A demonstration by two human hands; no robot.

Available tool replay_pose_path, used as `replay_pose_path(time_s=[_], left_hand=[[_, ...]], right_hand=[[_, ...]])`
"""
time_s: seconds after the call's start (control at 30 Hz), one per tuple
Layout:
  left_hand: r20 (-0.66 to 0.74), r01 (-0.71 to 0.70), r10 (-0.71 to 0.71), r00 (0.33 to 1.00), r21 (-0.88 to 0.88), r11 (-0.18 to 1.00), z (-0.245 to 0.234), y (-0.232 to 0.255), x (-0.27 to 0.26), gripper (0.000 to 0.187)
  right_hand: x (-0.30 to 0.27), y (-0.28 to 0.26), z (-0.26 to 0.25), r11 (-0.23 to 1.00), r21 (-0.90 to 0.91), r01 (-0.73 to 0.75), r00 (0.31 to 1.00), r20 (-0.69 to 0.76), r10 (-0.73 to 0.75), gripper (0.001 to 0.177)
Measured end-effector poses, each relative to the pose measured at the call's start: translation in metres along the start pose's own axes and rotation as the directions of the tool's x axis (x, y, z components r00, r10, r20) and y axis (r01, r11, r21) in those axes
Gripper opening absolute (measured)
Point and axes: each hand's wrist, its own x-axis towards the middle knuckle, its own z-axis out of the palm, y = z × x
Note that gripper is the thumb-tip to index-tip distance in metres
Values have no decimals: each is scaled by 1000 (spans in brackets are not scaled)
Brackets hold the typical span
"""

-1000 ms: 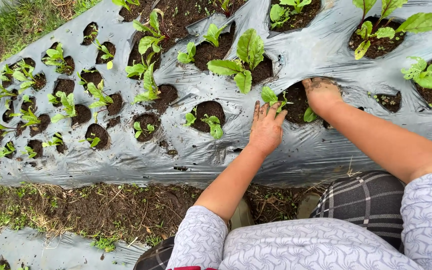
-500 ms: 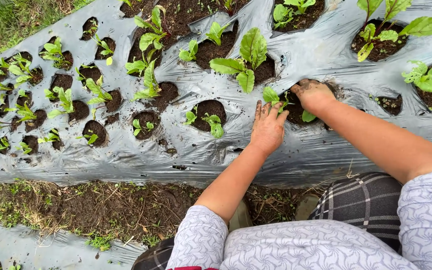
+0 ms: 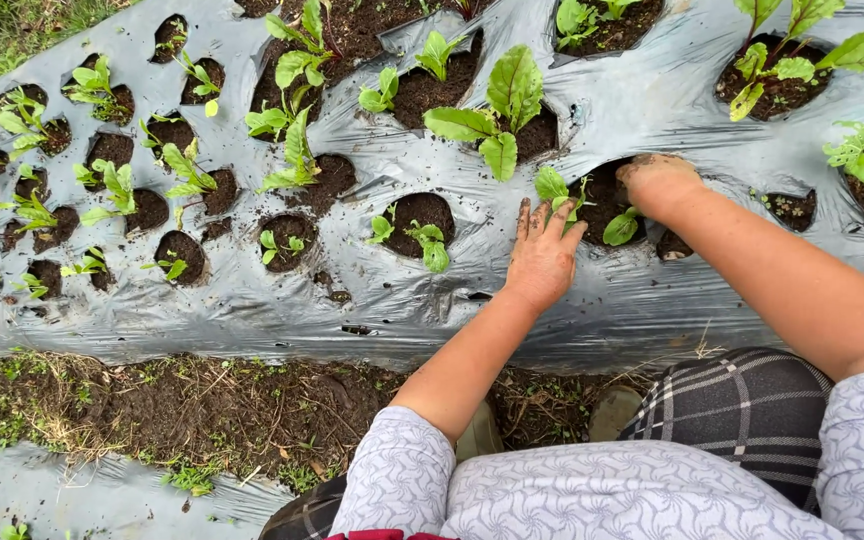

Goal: The person kneels on a plastic-covered garden bed and removes small weeds from around young plants by hand. They pull the weeds from the soil and discard them, moving systematically along the row of plants.

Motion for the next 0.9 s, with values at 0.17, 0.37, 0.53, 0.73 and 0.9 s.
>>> replay_pose_path(time_s=[0.17,0.37,0.53,0.73,0.9], left_hand=[[-2,-25,25,1000,31,999,6,8,4,43],[18,-24,23,1000,31,999,10,5,4,43],[6,-32,32,999,12,999,8,7,9,44],[68,-33,34,997,-21,999,9,1,12,57],[-29,1,-3,1000,-75,997,7,-9,17,50]], right_hand=[[7,-11,25,997,-73,19,1000,21,-17,27],[4,1,-13,990,131,-61,992,114,46,40],[6,8,-27,983,155,-98,974,219,63,50],[-125,-3,-201,888,239,-392,793,577,195,60],[-208,42,-140,941,-171,-291,470,831,296,33]])
